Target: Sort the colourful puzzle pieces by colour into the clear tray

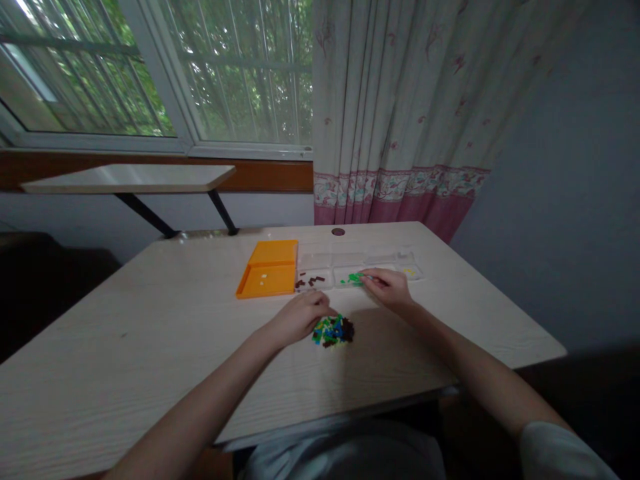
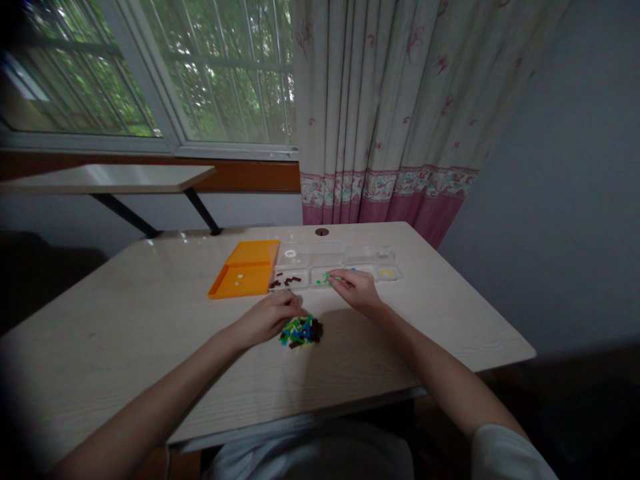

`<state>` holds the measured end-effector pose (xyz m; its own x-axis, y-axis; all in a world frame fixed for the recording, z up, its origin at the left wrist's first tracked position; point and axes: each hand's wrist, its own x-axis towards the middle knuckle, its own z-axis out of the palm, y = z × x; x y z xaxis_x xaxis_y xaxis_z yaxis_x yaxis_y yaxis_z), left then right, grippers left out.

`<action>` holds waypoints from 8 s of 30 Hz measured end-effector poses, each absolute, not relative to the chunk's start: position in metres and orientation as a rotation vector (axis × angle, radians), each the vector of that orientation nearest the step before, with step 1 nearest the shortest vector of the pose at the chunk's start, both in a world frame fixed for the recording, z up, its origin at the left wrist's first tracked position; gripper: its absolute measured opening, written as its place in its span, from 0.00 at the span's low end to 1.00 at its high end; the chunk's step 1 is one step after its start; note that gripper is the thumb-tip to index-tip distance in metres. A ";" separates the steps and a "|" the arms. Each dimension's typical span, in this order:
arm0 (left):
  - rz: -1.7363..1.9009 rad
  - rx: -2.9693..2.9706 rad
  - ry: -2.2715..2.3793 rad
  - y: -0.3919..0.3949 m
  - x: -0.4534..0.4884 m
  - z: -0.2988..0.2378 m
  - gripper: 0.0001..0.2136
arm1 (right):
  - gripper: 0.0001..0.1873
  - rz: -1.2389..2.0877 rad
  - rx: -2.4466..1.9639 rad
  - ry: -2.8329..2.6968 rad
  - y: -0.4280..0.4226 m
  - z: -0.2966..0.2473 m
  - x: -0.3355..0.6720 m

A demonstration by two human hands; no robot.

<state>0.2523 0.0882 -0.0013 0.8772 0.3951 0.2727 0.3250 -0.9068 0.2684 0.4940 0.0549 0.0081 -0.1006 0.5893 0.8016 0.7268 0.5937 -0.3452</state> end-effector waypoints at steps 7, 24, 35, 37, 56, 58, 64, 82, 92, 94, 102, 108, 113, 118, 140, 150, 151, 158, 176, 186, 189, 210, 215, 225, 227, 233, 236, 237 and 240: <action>0.496 2.848 0.634 0.091 0.251 -0.005 0.13 | 0.10 -0.173 -1.052 -1.815 0.055 0.005 0.492; 0.454 2.844 0.686 0.090 0.251 0.000 0.10 | 0.15 -0.069 -1.650 -1.876 0.072 -0.002 0.512; 0.773 2.349 0.843 0.091 0.257 -0.001 0.09 | 0.15 -0.107 -1.662 -1.897 0.070 -0.002 0.501; 0.831 2.185 0.899 0.091 0.260 -0.002 0.09 | 0.13 -0.104 -1.543 -1.978 0.065 -0.003 0.490; 0.776 1.455 0.780 0.084 0.271 -0.007 0.18 | 0.12 -0.369 -1.143 -2.145 0.047 -0.015 0.450; 0.779 1.500 0.779 0.085 0.272 -0.009 0.17 | 0.11 -0.376 -1.134 -2.120 0.046 -0.013 0.449; 0.967 1.964 0.865 0.085 0.270 -0.003 0.10 | 0.09 -0.309 -1.128 -2.023 0.047 -0.009 0.450; 1.035 2.339 0.825 0.081 0.262 0.007 0.06 | 0.11 0.160 -1.124 -2.186 0.054 -0.015 0.466; 1.291 2.200 0.914 0.080 0.252 0.016 0.07 | 0.15 0.476 -1.034 -2.537 0.056 -0.009 0.485; 1.316 2.196 0.921 0.080 0.252 0.016 0.07 | 0.14 0.489 -1.047 -2.533 0.056 -0.009 0.484; 1.344 2.197 0.932 0.079 0.250 0.016 0.06 | 0.15 0.466 -1.021 -2.520 0.054 -0.009 0.485; 1.282 2.225 0.950 0.079 0.251 0.017 0.06 | 0.15 0.461 -1.028 -2.553 0.054 -0.008 0.484; 1.196 2.334 1.182 0.096 0.239 0.014 0.08 | 0.16 0.439 -1.045 -2.560 0.052 -0.007 0.482; 0.880 2.342 1.869 0.126 0.208 0.013 0.13 | 0.13 0.487 -1.021 -2.568 0.053 -0.009 0.480; 0.807 2.784 1.231 0.099 0.231 0.013 0.09 | 0.14 0.460 -1.197 -2.596 0.054 -0.003 0.484; 0.648 2.868 0.929 0.090 0.239 0.007 0.08 | 0.14 0.500 -1.366 -2.551 0.056 0.001 0.488; 0.660 2.858 0.926 0.091 0.239 0.006 0.08 | 0.13 0.513 -1.372 -2.547 0.057 0.001 0.488; 0.765 2.778 0.807 0.085 0.246 0.009 0.07 | 0.11 0.671 -1.340 -2.308 0.059 -0.007 0.480; 0.957 2.697 0.693 0.073 0.265 0.005 0.07 | 0.17 0.939 -1.190 -1.917 0.057 -0.012 0.458; 1.029 2.599 0.824 0.080 0.262 0.001 0.06 | 0.12 0.453 -1.307 -2.132 0.053 -0.012 0.461; 1.015 2.605 0.823 0.080 0.262 0.001 0.06 | 0.13 0.353 -1.297 -2.137 0.053 -0.016 0.460; 0.574 2.659 0.591 0.083 0.264 0.006 0.19 | 0.14 0.039 -1.387 -1.917 0.060 -0.007 0.473; 0.501 2.729 0.525 0.089 0.266 -0.002 0.20 | 0.16 0.001 -1.353 -1.863 0.059 0.000 0.479; 0.567 2.692 0.685 0.096 0.253 -0.006 0.15 | 0.15 -0.101 -1.289 -1.781 0.056 0.012 0.488; 0.571 2.684 0.697 0.097 0.251 -0.007 0.13 | 0.15 -0.088 -1.288 -1.765 0.056 0.011 0.490; 0.590 2.706 0.704 0.095 0.252 -0.006 0.11 | 0.14 -0.129 -1.265 -1.789 0.055 0.010 0.491; 0.589 2.718 0.693 0.094 0.253 -0.005 0.11 | 0.13 -0.191 -1.235 -1.796 0.056 0.011 0.491; 0.584 2.723 0.692 0.094 0.253 -0.006 0.11 | 0.12 -0.219 -1.212 -1.795 0.056 0.011 0.491; 0.555 2.735 0.696 0.095 0.252 -0.006 0.11 | 0.11 -0.286 -1.137 -1.794 0.058 0.010 0.492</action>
<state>0.2525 0.0952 -0.0064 0.8118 0.5029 0.2969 0.4018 -0.8499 0.3409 0.4922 0.0577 0.0100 -0.1074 0.5726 0.8128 0.7970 0.5383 -0.2739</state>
